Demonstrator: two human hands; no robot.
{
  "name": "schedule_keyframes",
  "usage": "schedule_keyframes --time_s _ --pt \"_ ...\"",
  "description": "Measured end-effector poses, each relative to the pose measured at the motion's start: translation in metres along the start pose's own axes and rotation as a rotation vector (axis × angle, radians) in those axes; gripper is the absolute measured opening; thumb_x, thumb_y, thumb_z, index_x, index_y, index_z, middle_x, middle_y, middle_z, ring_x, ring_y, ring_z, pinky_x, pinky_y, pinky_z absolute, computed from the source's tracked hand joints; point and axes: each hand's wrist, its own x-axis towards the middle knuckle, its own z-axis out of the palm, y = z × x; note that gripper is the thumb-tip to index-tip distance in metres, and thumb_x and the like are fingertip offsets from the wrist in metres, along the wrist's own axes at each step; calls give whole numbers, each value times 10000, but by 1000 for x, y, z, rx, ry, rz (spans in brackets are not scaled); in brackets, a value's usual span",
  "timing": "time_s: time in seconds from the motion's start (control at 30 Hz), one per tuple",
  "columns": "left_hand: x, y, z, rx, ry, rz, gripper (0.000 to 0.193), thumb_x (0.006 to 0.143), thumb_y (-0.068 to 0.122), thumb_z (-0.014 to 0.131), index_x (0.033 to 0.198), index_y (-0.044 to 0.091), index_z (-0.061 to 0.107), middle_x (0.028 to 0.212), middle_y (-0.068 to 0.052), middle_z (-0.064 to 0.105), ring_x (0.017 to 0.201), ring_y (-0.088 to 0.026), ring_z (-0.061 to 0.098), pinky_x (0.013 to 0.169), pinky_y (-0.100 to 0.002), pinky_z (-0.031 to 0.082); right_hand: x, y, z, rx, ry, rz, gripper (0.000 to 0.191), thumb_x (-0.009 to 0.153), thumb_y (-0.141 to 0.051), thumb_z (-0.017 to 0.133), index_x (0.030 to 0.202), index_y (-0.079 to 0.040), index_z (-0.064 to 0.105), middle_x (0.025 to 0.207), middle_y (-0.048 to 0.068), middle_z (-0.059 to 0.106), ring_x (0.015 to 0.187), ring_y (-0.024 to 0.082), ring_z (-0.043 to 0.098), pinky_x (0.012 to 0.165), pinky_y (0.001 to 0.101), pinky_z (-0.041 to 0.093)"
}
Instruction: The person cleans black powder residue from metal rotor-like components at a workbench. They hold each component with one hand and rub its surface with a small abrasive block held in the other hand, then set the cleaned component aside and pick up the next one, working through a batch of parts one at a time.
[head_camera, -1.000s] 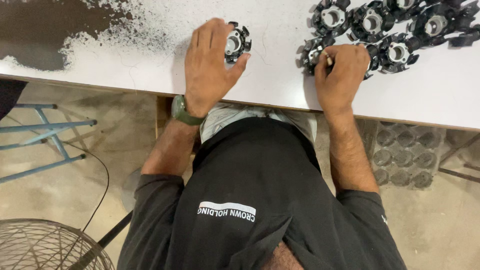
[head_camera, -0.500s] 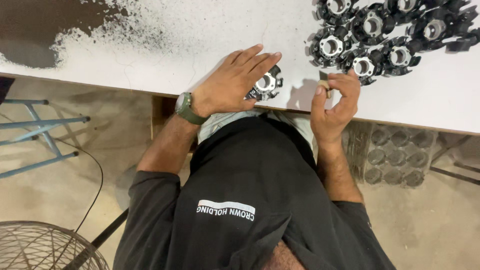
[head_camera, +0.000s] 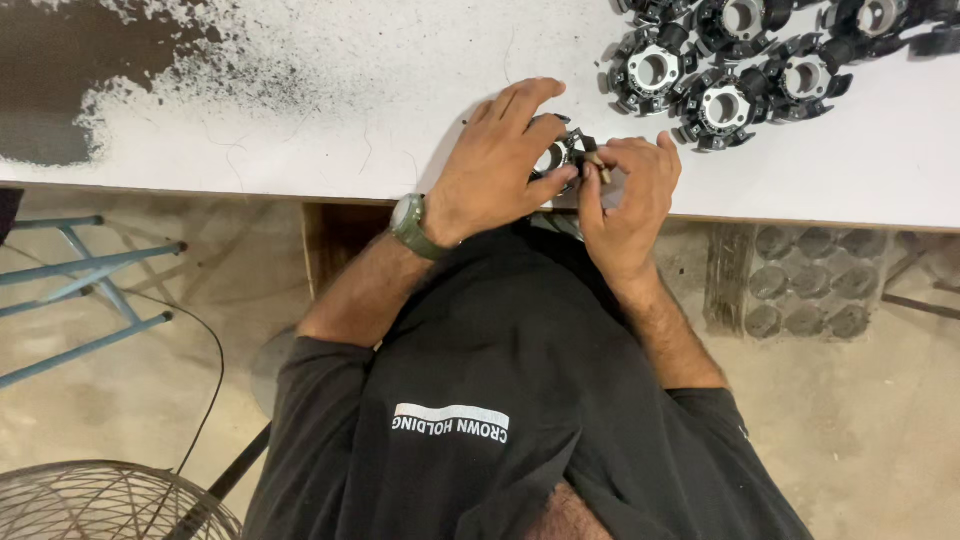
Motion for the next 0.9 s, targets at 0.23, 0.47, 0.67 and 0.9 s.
schedule_keyframes --time_s 0.23,0.47,0.67,0.9 --pt "-6 -2 10 -59 -17 -100 142 915 159 751 985 52 691 1357 -118 579 1200 -331 575 1006 -483 471 6 10 4 -18 -26 -5 297 953 25 756 1185 -42 583 1129 126 650 1131 334 614 1216 544 333" --pt "-18 3 -15 -39 -19 -148 126 907 126 728 991 45 681 1330 -160 584 1201 -351 571 983 -476 485 20 21 4 -30 -118 -14 219 957 10 751 1125 -53 625 1027 77 647 1043 290 616 1208 524 345" --pt "-27 23 -49 194 -178 -56 162 840 146 756 961 67 681 1233 -132 614 1203 -332 579 1021 -500 446 13 25 8 -15 -74 -27 216 973 2 747 1132 -41 607 953 62 631 900 255 637 1238 512 331" --pt "-8 31 -19 110 -16 65 258 887 114 729 1123 57 642 1378 -141 555 1307 -336 543 1067 -473 452 3 18 7 40 -28 4 224 972 27 749 1117 -43 595 986 62 663 925 252 660 1254 522 330"
